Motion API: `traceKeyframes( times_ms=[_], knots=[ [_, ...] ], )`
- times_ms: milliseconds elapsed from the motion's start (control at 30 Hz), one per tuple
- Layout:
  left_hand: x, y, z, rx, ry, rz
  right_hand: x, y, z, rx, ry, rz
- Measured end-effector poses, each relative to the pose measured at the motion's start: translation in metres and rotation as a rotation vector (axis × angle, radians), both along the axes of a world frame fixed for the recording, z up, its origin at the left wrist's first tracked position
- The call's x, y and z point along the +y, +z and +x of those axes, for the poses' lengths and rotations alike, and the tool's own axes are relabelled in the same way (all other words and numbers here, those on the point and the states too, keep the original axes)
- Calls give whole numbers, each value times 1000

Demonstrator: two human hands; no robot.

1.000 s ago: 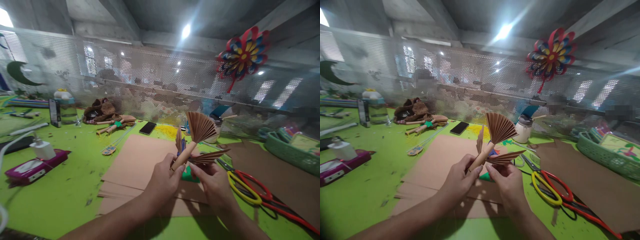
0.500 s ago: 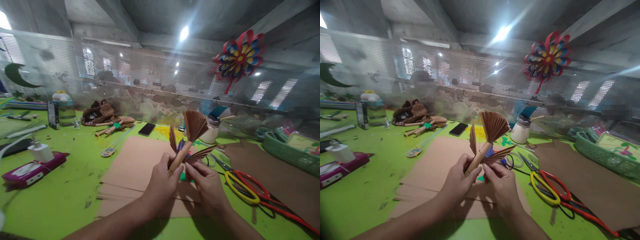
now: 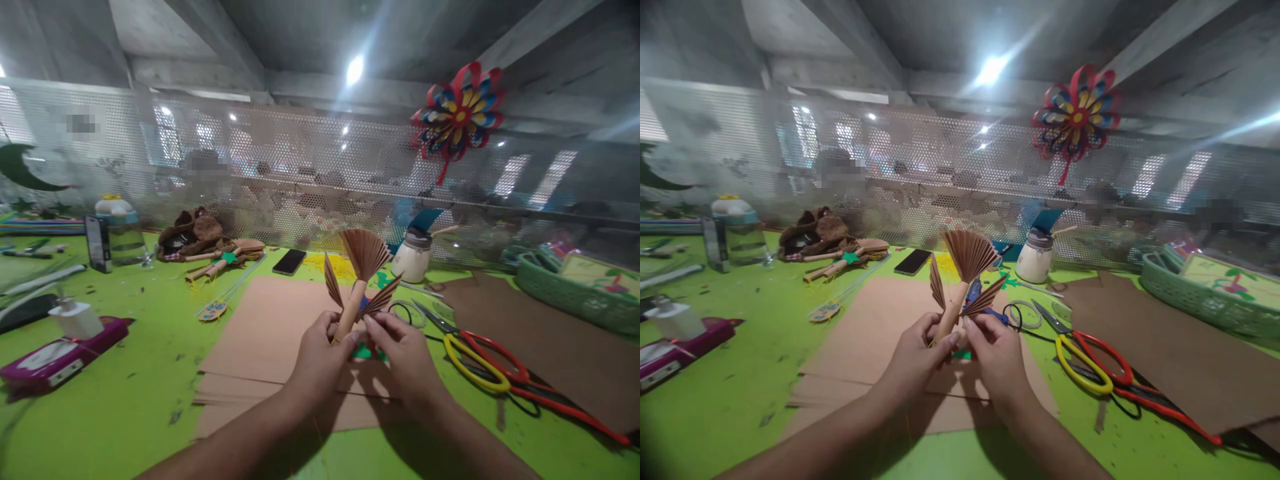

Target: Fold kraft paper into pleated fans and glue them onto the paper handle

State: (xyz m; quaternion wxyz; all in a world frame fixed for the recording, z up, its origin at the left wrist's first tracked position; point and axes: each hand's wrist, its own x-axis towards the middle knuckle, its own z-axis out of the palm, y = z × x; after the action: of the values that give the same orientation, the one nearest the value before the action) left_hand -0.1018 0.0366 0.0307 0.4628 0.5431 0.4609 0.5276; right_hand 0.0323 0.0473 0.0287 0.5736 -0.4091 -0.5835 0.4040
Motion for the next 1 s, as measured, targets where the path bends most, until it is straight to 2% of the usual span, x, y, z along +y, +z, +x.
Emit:
traceKeyframes(
  times_ms=[67,133,233,433,600,700,800,900,1000],
  knots=[
    [-1,2,1,-28,-16,-9,4,2,3,203,86,-143],
    [-1,2,2,-47,-36,-2,7,3,7,352,169,-206],
    [0,-1,2,-26,-62,13,10,2,9,369,197,-186],
    [1,-8,0,29,-69,24,5,3,8,94,73,66],
    [5,-10,-1,-22,-88,16,-5,0,10,-213,112,489],
    [7,-6,-3,-80,-96,-1,-10,2,11,-261,100,614],
    [8,1,-5,-134,-118,-39,-6,9,17,-126,-81,529],
    [6,7,-7,-172,-106,-76,10,14,32,36,-273,320],
    [3,12,-8,-198,-78,-92,27,10,46,40,-244,104]
  ],
)
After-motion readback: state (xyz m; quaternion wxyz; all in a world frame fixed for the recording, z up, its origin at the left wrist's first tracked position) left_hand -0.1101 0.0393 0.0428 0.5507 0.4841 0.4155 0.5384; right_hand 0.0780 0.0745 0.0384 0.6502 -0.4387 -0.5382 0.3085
